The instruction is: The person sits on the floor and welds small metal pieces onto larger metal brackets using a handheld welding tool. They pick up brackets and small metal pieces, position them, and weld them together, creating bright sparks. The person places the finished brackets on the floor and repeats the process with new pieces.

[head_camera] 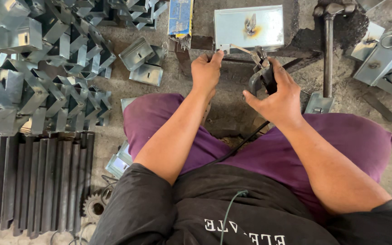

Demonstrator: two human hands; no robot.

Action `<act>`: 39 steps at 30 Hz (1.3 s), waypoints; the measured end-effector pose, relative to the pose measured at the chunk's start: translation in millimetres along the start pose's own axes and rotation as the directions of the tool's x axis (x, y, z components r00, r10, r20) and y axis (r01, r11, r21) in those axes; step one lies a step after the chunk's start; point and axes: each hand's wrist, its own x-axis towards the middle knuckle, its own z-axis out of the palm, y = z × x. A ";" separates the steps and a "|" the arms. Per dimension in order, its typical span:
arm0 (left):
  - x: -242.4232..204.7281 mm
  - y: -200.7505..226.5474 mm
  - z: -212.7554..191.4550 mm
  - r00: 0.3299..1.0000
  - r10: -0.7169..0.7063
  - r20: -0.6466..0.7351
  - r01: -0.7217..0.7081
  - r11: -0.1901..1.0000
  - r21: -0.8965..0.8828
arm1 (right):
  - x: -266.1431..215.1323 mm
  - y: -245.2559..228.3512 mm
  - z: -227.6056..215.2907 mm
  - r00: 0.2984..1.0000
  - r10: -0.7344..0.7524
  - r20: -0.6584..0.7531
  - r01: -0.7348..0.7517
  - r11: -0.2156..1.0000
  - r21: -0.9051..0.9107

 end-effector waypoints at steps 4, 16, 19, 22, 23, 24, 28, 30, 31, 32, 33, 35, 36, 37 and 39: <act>1.1 0.3 1.1 1.000 -0.021 0.000 0.021 1.000 -0.006 | -0.7 0.8 -0.4 1.000 0.022 0.000 -0.022 0.999 -0.028; 1.2 -1.6 1.4 1.000 -0.009 0.002 0.009 0.999 -0.032 | -2.3 2.2 1.6 1.000 0.030 -0.002 -0.030 0.999 -0.014; 2.6 -3.2 1.9 0.999 -0.032 0.007 0.032 0.998 -0.063 | -2.1 2.8 0.5 1.000 0.015 -0.016 -0.016 1.000 -0.022; 2.5 -4.3 2.3 1.000 0.007 0.001 -0.007 0.999 -0.036 | -1.9 3.2 0.3 0.999 -0.046 -0.008 0.045 0.998 -0.039; 2.7 -3.7 2.2 1.000 0.002 0.004 -0.002 0.999 -0.043 | -1.8 2.7 0.9 1.000 -0.020 0.004 0.020 0.999 -0.029; 2.6 -2.8 2.0 1.000 -0.002 0.008 0.003 0.999 -0.050 | -1.7 2.3 1.4 1.000 0.006 0.016 -0.006 1.000 -0.019; 0.1 -0.2 0.9 0.999 -0.042 0.010 0.042 0.999 -0.020 | -3.0 1.7 2.1 1.000 -0.002 0.001 0.002 1.000 -0.002; -0.5 1.4 0.7 0.999 -0.040 0.018 0.040 0.998 -0.045 | -3.1 1.8 1.7 1.000 0.019 0.011 -0.019 1.000 0.016; -0.6 1.8 0.9 0.999 -0.038 0.021 0.039 0.998 -0.057 | -3.3 1.9 1.5 1.000 0.030 -0.002 -0.030 1.000 0.009; -0.5 2.1 1.2 0.999 -0.028 0.016 0.029 0.998 -0.047 | -3.4 2.1 1.0 0.999 0.041 -0.015 -0.041 0.999 0.003; -0.2 1.9 1.9 1.000 -0.019 0.011 0.019 0.999 -0.037 | -3.6 2.4 0.7 0.998 0.051 -0.027 -0.052 0.999 -0.003; 0.6 1.1 2.7 1.000 -0.004 0.004 0.004 1.000 -0.017 | -3.2 3.4 0.5 1.000 0.014 -0.017 -0.015 0.999 -0.029; 0.4 0.3 2.6 1.000 0.001 0.002 -0.001 1.000 -0.007 | -3.3 3.5 0.7 1.000 -0.005 -0.011 0.004 0.999 -0.041; 0.6 -0.2 2.2 1.000 0.007 0.002 -0.007 1.000 0.004 | -3.2 3.4 1.4 1.000 -0.007 -0.009 0.006 0.999 -0.035; 1.5 -1.2 2.3 1.000 0.002 0.000 -0.002 1.000 -0.007 | -2.9 3.5 2.7 1.000 -0.010 -0.006 0.010 1.000 -0.024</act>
